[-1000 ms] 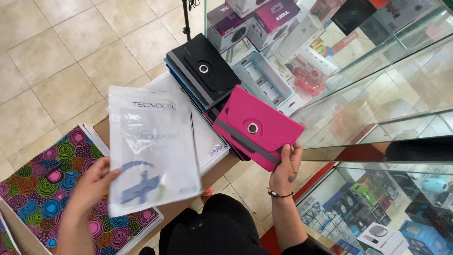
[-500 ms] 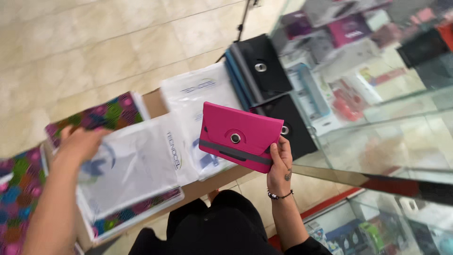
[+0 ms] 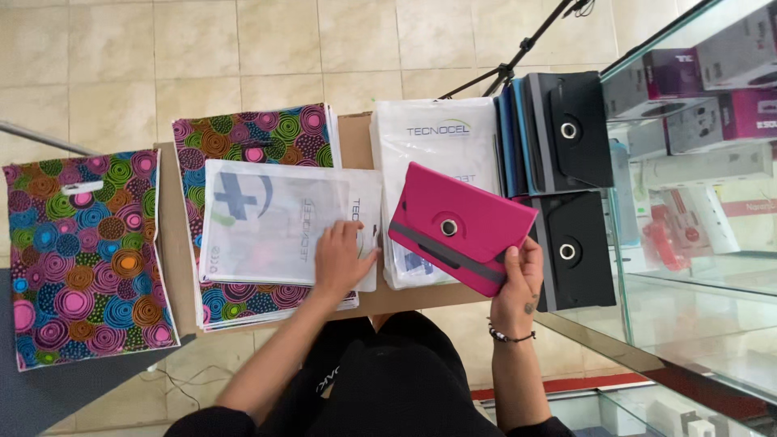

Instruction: The person places electronic tablet cases into patterned plastic bags by hand and stacks them on a counter.

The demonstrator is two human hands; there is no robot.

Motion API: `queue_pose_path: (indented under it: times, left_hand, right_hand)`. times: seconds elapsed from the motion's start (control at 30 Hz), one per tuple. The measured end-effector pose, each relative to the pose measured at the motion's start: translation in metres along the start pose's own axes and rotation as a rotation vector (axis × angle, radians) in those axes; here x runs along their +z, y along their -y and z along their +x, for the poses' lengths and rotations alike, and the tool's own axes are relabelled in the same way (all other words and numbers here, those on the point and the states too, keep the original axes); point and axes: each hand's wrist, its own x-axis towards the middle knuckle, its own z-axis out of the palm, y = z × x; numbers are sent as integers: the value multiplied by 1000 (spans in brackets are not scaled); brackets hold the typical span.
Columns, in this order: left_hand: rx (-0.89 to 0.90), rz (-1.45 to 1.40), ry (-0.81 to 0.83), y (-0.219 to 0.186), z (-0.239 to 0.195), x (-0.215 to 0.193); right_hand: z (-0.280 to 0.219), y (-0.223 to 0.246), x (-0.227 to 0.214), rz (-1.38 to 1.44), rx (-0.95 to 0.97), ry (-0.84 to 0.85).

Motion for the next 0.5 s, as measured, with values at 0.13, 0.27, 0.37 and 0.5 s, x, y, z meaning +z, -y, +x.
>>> queue_pose_path:
  times: [0.13,0.27,0.37,0.5]
  left_hand:
    - [-50,3,-281,-14,-11,19]
    - [-159,-55,-329,-15,-21,21]
    - [-138,-25,-339,-15,-29,13]
    - [-194,-33,-338,-11,-27,15]
  right_hand:
    - [-3,20,10,36,-4,20]
    - [-2,24,15,17,19,45]
    - [0,20,14,-25,25,98]
    - [1,20,16,10,55,149]
